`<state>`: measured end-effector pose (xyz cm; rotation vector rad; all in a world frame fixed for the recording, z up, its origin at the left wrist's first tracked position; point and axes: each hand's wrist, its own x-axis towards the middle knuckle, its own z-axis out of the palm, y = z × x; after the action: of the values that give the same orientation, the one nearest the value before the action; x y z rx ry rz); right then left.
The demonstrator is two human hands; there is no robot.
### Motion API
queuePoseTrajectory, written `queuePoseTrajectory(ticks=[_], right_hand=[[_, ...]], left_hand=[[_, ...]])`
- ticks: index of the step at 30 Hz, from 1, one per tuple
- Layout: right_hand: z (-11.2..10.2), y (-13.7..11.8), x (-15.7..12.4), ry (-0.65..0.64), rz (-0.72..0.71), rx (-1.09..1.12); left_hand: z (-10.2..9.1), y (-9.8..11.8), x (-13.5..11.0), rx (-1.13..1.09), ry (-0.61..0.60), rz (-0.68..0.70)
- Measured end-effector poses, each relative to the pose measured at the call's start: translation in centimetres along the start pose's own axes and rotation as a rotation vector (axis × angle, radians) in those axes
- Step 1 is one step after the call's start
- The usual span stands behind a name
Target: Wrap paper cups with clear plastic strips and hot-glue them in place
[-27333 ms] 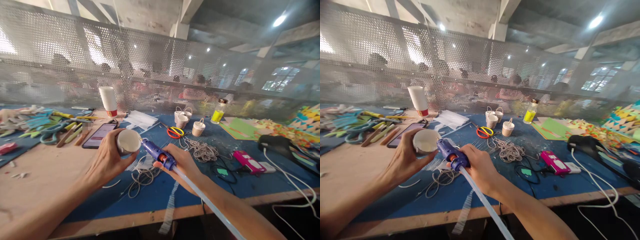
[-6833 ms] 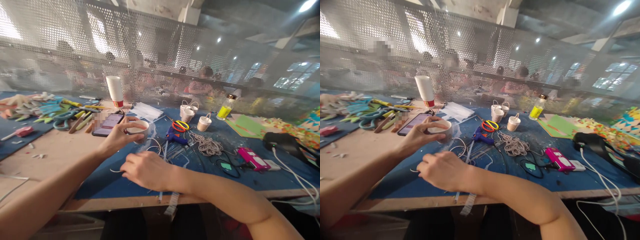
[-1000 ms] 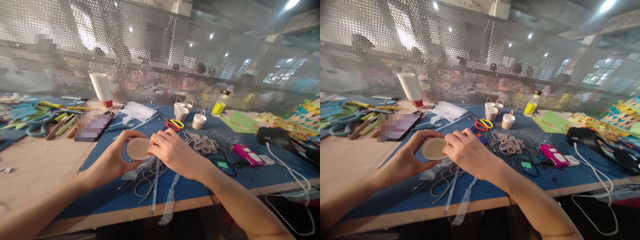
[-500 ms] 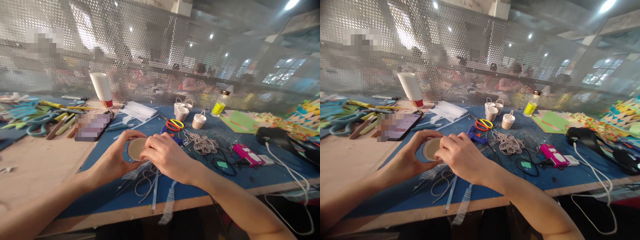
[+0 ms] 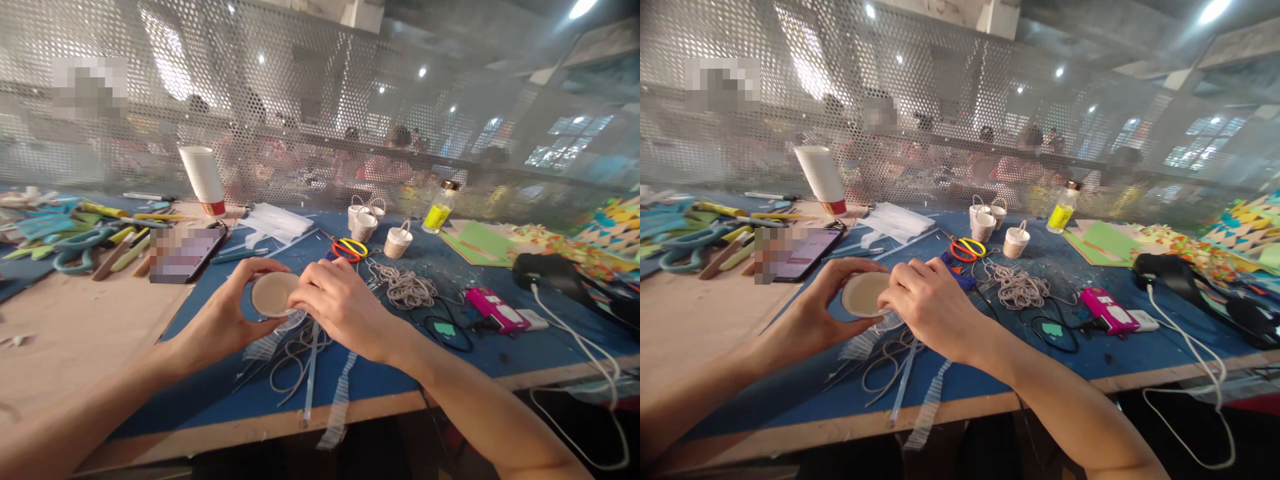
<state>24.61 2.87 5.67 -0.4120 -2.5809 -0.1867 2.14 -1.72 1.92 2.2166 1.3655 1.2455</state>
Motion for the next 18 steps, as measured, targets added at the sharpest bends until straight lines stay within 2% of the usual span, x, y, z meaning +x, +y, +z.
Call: queuePoseTrajectory(ticks=[6,10,13,16,18], right_hand=[[-0.48,-0.08,0.03,-0.107,-0.059,-0.008],[-0.59,0.02,0.1,-0.144,-0.082,-0.114],[-0.39,0.32,0.01,-0.11,-0.057,-0.17],[-0.26,0.55,-0.1,-0.012,-0.003,-0.108],[-0.36,0.49,-0.12,0.01,-0.001,-0.052]], left_hand=[[0.08,0.13,-0.06,0.028,0.012,0.051],[0.21,0.21,-0.05,0.066,0.004,0.072],[0.22,0.23,-0.02,0.041,0.014,0.063],[0.21,0.18,0.02,0.002,0.033,0.049],[0.23,0.1,0.04,-0.014,0.042,0.039]])
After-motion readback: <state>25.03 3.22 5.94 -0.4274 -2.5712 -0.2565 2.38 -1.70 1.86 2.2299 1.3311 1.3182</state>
